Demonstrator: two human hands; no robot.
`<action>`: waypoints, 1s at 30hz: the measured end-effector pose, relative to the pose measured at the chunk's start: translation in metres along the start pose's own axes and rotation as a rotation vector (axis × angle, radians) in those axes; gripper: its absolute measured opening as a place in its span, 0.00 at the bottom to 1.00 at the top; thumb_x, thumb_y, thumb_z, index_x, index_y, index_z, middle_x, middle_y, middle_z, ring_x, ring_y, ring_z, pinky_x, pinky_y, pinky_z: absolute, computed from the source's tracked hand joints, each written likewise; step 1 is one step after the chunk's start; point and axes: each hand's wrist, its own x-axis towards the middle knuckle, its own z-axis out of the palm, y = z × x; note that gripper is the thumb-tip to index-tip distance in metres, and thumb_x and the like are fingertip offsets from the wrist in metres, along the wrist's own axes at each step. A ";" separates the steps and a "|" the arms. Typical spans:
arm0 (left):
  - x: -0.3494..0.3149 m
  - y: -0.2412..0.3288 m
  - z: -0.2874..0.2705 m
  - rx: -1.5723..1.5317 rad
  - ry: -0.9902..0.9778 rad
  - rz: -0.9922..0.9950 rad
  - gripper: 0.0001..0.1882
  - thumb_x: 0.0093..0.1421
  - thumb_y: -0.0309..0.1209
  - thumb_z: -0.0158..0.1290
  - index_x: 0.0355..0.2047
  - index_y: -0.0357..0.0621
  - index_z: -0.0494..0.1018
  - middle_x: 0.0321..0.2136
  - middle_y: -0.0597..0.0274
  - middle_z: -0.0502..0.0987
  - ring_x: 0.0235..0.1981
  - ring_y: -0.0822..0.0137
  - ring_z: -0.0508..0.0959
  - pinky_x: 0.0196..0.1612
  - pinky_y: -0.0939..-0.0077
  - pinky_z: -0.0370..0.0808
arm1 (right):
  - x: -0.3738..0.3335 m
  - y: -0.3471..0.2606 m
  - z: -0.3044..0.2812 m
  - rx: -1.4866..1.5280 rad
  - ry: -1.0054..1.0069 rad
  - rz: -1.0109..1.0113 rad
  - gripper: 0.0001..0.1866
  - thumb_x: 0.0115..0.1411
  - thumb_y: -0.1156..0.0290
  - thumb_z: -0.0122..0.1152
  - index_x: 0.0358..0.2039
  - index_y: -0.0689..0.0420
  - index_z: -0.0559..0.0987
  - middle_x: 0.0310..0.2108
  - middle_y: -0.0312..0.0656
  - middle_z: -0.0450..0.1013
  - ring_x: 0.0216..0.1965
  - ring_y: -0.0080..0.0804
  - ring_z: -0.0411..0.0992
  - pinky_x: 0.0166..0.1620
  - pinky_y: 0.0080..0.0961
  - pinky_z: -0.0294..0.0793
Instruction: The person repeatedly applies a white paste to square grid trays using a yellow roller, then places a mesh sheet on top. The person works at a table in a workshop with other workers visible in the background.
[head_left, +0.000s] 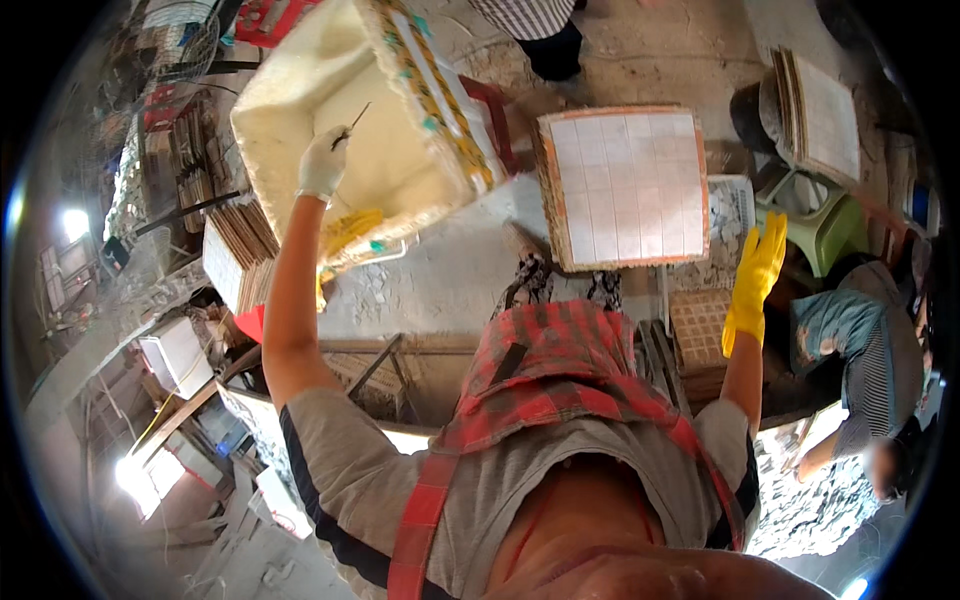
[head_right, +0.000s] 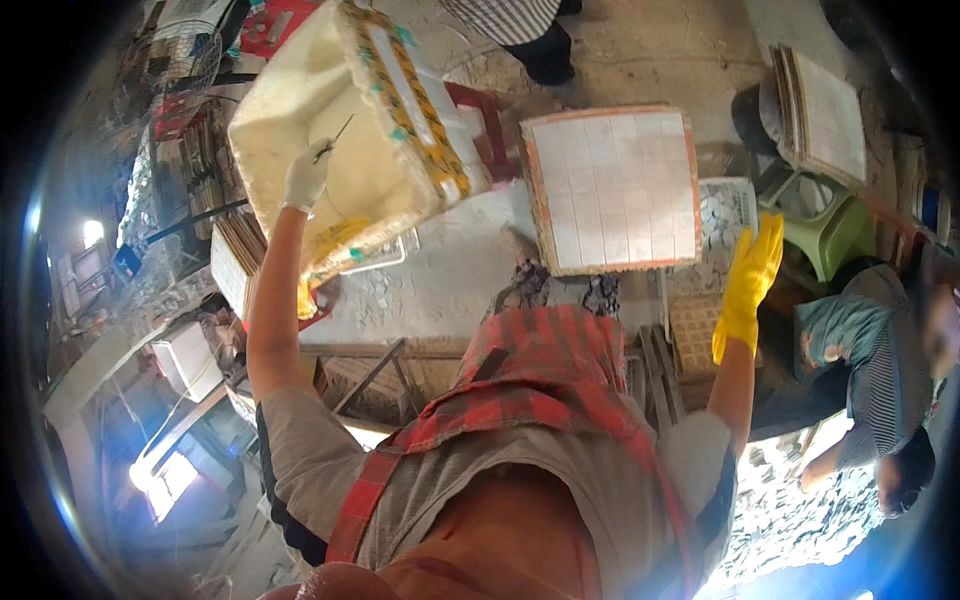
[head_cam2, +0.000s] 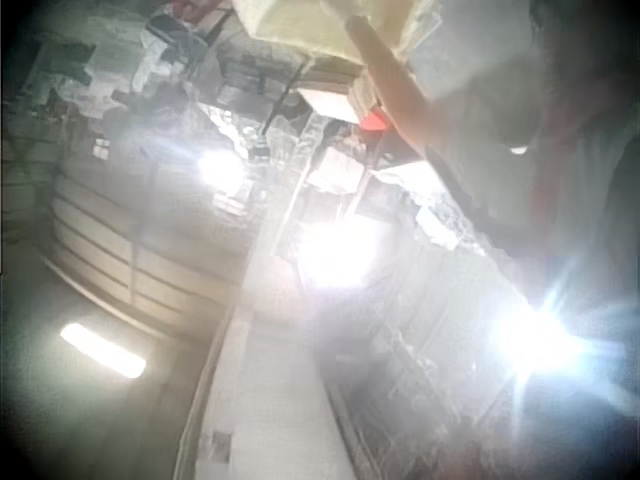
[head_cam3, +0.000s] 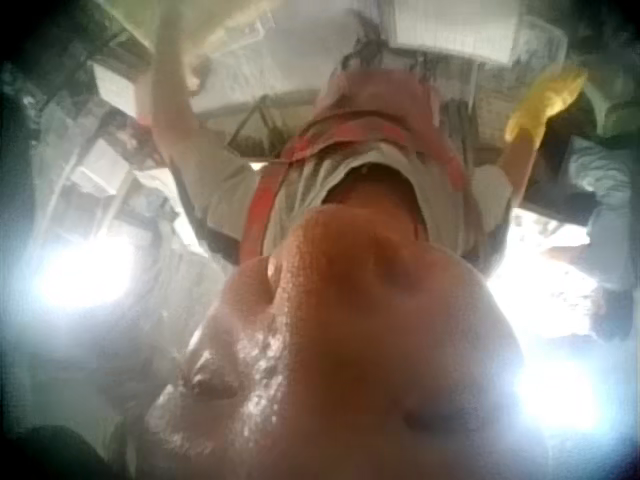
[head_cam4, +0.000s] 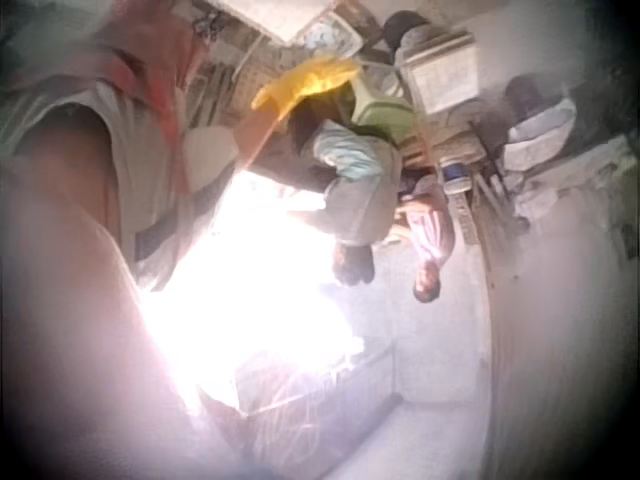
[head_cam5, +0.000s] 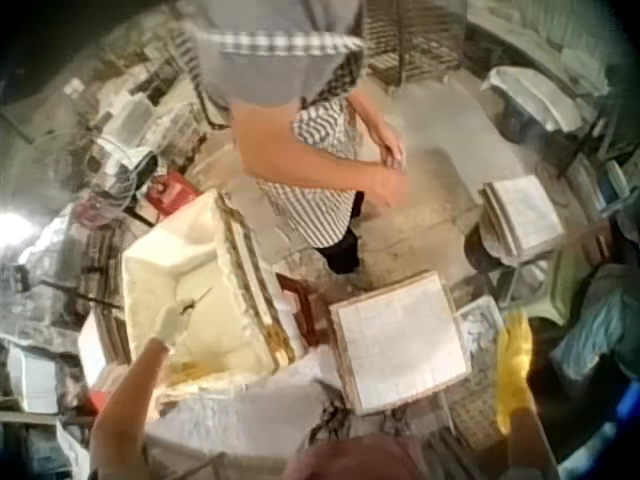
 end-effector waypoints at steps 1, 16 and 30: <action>0.028 -0.004 0.006 0.105 -0.057 -0.042 0.15 0.65 0.32 0.52 0.51 0.48 0.80 0.46 0.46 0.81 0.46 0.47 0.81 0.51 0.58 0.77 | -0.003 -0.022 -0.019 0.045 -0.024 -0.026 0.22 0.70 0.69 0.57 0.63 0.62 0.73 0.66 0.55 0.66 0.65 0.54 0.66 0.67 0.42 0.64; 0.069 -0.055 0.030 0.487 -0.405 0.127 0.11 0.64 0.27 0.49 0.40 0.46 0.82 0.43 0.48 0.83 0.45 0.48 0.82 0.50 0.58 0.80 | 0.119 -0.412 -0.106 0.576 -0.196 -0.466 0.35 0.56 0.76 0.67 0.65 0.60 0.71 0.67 0.56 0.65 0.68 0.55 0.63 0.68 0.42 0.62; -0.018 -0.073 -0.008 0.373 -0.316 0.162 0.11 0.67 0.31 0.48 0.42 0.45 0.80 0.42 0.49 0.81 0.46 0.49 0.81 0.49 0.56 0.78 | 0.128 -0.606 0.140 0.259 -1.503 0.211 0.38 0.53 0.44 0.70 0.59 0.53 0.78 0.55 0.56 0.77 0.54 0.51 0.76 0.51 0.48 0.75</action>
